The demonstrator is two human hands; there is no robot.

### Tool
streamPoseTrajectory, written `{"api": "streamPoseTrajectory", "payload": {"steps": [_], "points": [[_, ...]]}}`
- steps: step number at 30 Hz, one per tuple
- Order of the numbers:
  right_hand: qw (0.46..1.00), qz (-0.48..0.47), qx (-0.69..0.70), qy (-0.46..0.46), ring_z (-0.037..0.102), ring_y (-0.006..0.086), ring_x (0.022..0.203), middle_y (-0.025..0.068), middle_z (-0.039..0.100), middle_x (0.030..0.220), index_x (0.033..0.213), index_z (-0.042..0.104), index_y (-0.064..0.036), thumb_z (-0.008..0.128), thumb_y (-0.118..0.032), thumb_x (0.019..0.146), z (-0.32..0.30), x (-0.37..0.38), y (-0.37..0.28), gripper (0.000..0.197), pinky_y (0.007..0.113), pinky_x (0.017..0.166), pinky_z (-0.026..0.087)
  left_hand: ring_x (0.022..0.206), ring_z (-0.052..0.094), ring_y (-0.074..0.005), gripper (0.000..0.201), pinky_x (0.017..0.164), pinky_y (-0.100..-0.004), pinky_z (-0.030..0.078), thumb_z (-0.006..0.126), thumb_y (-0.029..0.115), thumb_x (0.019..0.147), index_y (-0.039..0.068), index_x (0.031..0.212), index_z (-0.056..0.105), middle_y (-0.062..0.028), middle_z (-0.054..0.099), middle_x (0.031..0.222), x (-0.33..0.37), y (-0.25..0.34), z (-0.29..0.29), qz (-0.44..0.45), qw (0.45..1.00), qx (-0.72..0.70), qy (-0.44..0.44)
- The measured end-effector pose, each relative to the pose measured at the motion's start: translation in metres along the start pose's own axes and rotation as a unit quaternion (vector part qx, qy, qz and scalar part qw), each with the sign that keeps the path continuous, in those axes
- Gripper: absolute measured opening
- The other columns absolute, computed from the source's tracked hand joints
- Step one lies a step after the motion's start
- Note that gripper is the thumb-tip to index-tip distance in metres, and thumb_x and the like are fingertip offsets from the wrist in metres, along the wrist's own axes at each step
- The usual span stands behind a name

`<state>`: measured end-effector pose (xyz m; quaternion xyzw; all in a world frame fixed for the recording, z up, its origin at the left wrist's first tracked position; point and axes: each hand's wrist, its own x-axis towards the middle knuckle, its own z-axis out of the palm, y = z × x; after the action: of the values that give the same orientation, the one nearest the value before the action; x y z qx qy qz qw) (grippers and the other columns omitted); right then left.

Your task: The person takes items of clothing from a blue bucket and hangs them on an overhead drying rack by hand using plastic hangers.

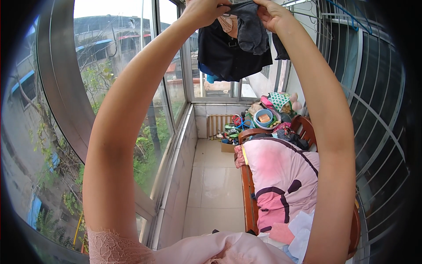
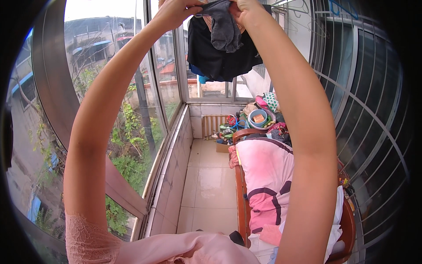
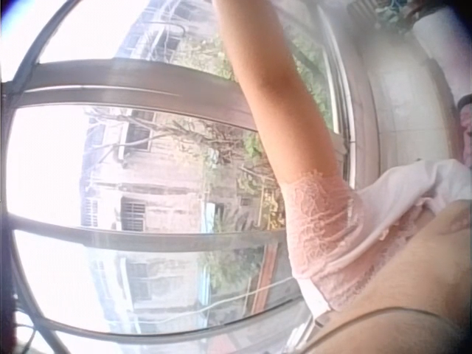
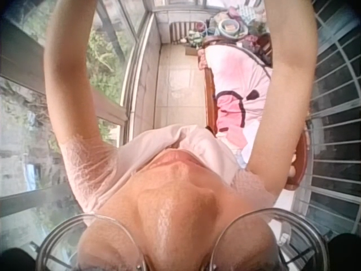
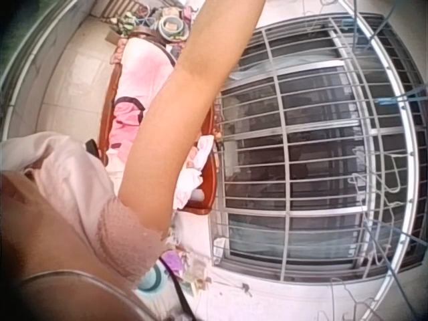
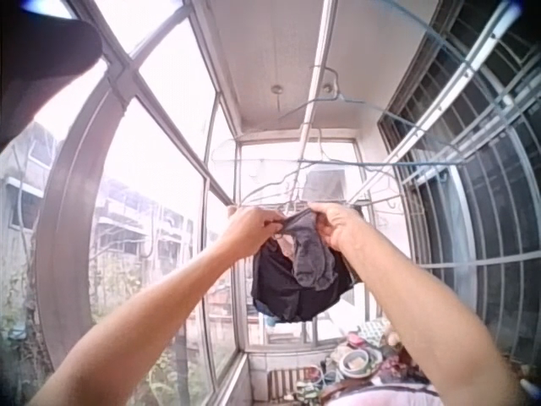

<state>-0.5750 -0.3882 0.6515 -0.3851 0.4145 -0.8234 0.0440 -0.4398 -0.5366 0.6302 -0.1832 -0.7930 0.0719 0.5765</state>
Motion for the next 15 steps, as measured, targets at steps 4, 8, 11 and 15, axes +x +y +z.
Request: {"api": "streamPoseTrajectory", "payload": {"steps": [4,8,11,15], "points": [[0.992,-0.079,-0.099,-0.018,0.06,0.0162,0.052,0.0059,0.062,0.067,0.075,0.057,-0.0052,0.066,-0.011,0.078,-0.017,-0.005,0.006,0.01,0.027,0.044,0.049,0.072,0.061,-0.029,0.023,0.067,-0.0411,0.044,0.05,0.028,0.083,0.013,0.086,0.067,-0.0104,0.064,0.074,0.002,-0.002,0.003,-0.036,0.999,0.009,-0.017],[0.977,-0.103,-0.185,0.031,0.058,0.0144,0.047,0.0064,0.061,0.063,0.071,0.057,-0.0053,0.067,-0.015,0.078,-0.007,-0.024,0.009,0.015,0.026,0.038,0.046,0.07,0.061,-0.0293,0.029,0.066,-0.0408,0.045,0.047,0.033,0.086,0.011,0.084,0.067,-0.0116,0.063,0.072,0.003,-0.005,0.001,-0.075,0.995,0.02,-0.056],[0.974,-0.088,-0.21,0.003,0.058,0.0142,0.047,0.0075,0.062,0.064,0.072,0.057,-0.0049,0.067,-0.017,0.078,0.008,-0.051,0.001,0.017,0.025,0.038,0.045,0.072,0.062,-0.0264,0.032,0.074,-0.0419,0.042,0.047,0.037,0.086,0.012,0.085,0.067,-0.0096,0.064,0.072,0.003,0.006,-0.013,-0.117,0.992,-0.003,-0.047],[0.96,-0.122,-0.25,-0.014,0.057,0.0145,0.047,0.0076,0.059,0.061,0.072,0.056,-0.0032,0.067,-0.02,0.079,-0.007,-0.056,0.014,0.021,0.026,0.04,0.047,0.074,0.062,-0.0237,0.034,0.079,-0.0404,0.039,0.046,0.04,0.087,0.013,0.09,0.067,-0.0076,0.065,0.073,-0.008,-0.001,0.003,-0.118,0.991,0.057,-0.032]]}}
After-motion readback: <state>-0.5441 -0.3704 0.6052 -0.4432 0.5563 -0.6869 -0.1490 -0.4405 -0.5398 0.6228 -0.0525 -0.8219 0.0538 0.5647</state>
